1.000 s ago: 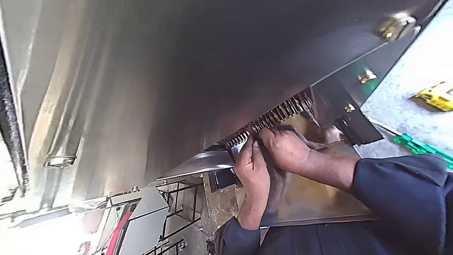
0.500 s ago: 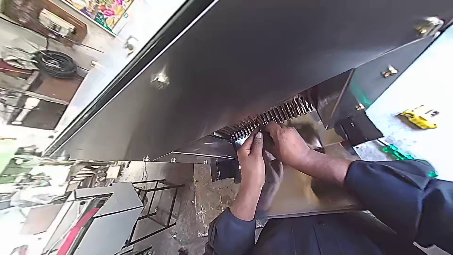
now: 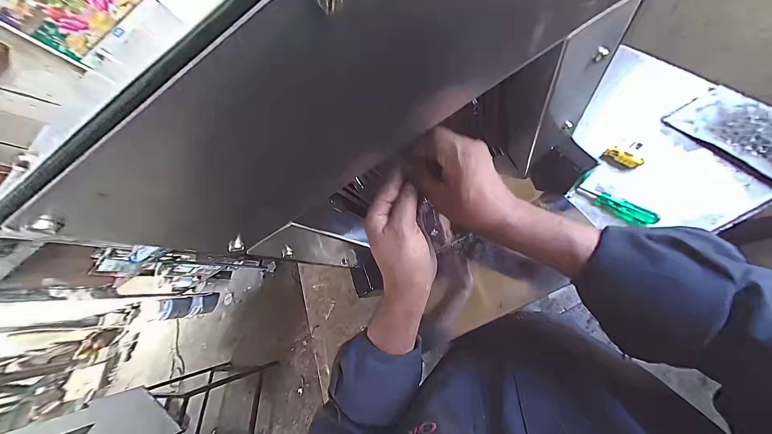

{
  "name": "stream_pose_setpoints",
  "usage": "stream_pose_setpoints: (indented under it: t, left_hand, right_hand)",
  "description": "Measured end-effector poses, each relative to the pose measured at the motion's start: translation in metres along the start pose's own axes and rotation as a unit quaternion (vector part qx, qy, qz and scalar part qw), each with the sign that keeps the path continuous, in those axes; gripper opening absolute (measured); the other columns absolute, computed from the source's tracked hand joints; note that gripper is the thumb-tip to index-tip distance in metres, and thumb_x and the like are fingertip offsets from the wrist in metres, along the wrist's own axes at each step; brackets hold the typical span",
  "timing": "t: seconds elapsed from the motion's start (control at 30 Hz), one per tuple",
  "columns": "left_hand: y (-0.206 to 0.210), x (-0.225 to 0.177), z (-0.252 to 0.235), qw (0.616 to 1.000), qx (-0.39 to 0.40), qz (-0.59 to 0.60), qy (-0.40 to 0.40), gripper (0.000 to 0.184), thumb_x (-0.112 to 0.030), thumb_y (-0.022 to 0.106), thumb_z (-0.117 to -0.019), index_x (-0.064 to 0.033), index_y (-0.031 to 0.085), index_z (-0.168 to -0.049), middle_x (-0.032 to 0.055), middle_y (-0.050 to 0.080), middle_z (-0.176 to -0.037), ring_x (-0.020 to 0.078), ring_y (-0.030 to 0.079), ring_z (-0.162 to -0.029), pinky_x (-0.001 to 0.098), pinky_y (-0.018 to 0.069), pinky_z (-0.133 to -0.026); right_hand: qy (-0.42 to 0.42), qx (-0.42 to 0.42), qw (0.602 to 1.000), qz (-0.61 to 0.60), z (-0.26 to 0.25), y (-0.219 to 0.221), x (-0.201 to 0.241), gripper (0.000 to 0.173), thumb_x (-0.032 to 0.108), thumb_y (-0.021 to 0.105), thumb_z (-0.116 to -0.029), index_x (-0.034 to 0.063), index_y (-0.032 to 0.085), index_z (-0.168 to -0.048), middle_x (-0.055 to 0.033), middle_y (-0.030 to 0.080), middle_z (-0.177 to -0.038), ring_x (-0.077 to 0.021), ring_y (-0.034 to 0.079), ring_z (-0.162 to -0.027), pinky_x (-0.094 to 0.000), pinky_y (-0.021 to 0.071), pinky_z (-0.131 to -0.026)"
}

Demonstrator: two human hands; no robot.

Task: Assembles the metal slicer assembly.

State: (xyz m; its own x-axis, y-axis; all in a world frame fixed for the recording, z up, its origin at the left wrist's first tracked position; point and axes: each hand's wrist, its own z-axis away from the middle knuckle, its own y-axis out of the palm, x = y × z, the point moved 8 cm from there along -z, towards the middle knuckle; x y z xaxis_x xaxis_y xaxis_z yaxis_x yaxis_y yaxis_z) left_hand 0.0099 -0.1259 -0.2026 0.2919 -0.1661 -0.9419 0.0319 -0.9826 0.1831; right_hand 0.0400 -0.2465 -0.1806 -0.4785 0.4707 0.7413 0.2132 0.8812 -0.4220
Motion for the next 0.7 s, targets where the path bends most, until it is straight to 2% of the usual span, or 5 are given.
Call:
stream_pose_setpoints:
  t: [0.07,0.23,0.43,0.6,0.7]
  left_hand:
    - [0.005,-0.011,0.002,1.000,0.014,0.001,0.005,0.033,-0.006,0.045,-0.1065,-0.0003,0.065,-0.132,0.0101,0.068,-0.130,0.0183,0.065,-0.118,0.0387,0.0546,-0.101]
    - [-0.008,0.061,0.021,0.983,-0.050,0.045,-0.173,0.031,0.000,0.045,-0.1044,0.0010,0.065,-0.128,0.0126,0.068,-0.115,0.0188,0.066,-0.099,0.0375,0.0555,-0.089]
    - [0.004,-0.031,-0.002,1.000,0.005,0.020,-0.007,0.030,-0.004,0.045,-0.1025,-0.0002,0.068,-0.122,0.0099,0.070,-0.119,0.0190,0.067,-0.110,0.0412,0.0563,-0.096]
    - [-0.004,0.024,0.008,0.993,-0.045,0.033,-0.106,0.029,-0.001,0.048,-0.1016,0.0019,0.065,-0.124,0.0137,0.068,-0.122,0.0223,0.066,-0.109,0.0426,0.0558,-0.094]
    - [0.002,-0.005,0.000,0.997,-0.048,0.014,-0.052,0.023,-0.007,0.049,-0.1037,-0.0002,0.065,-0.119,0.0115,0.069,-0.116,0.0210,0.067,-0.107,0.0427,0.0567,-0.094]
  right_hand:
    - [-0.017,-0.014,1.000,0.005,0.000,-0.002,0.005,0.015,0.019,0.063,-0.0981,0.0041,0.067,-0.096,-0.0078,0.067,-0.083,-0.0187,0.067,-0.077,-0.0389,0.0560,-0.070]
    - [0.113,0.088,0.989,0.034,0.039,0.035,-0.050,0.017,0.019,0.060,-0.1009,0.0035,0.067,-0.104,-0.0140,0.069,-0.093,-0.0299,0.070,-0.088,-0.0514,0.0568,-0.079]
    - [0.014,-0.008,0.999,0.033,-0.007,0.000,0.027,0.017,0.018,0.059,-0.0981,0.0026,0.066,-0.095,-0.0125,0.068,-0.087,-0.0283,0.070,-0.086,-0.0475,0.0554,-0.075]
    - [0.072,0.032,0.997,-0.005,0.022,0.023,-0.022,0.014,0.014,0.058,-0.0989,0.0033,0.067,-0.101,-0.0152,0.069,-0.092,-0.0319,0.070,-0.090,-0.0524,0.0563,-0.079]
    - [0.028,0.008,0.999,-0.020,0.003,0.007,0.002,0.015,0.015,0.059,-0.0990,0.0048,0.070,-0.103,-0.0130,0.071,-0.094,-0.0290,0.071,-0.092,-0.0503,0.0574,-0.082]
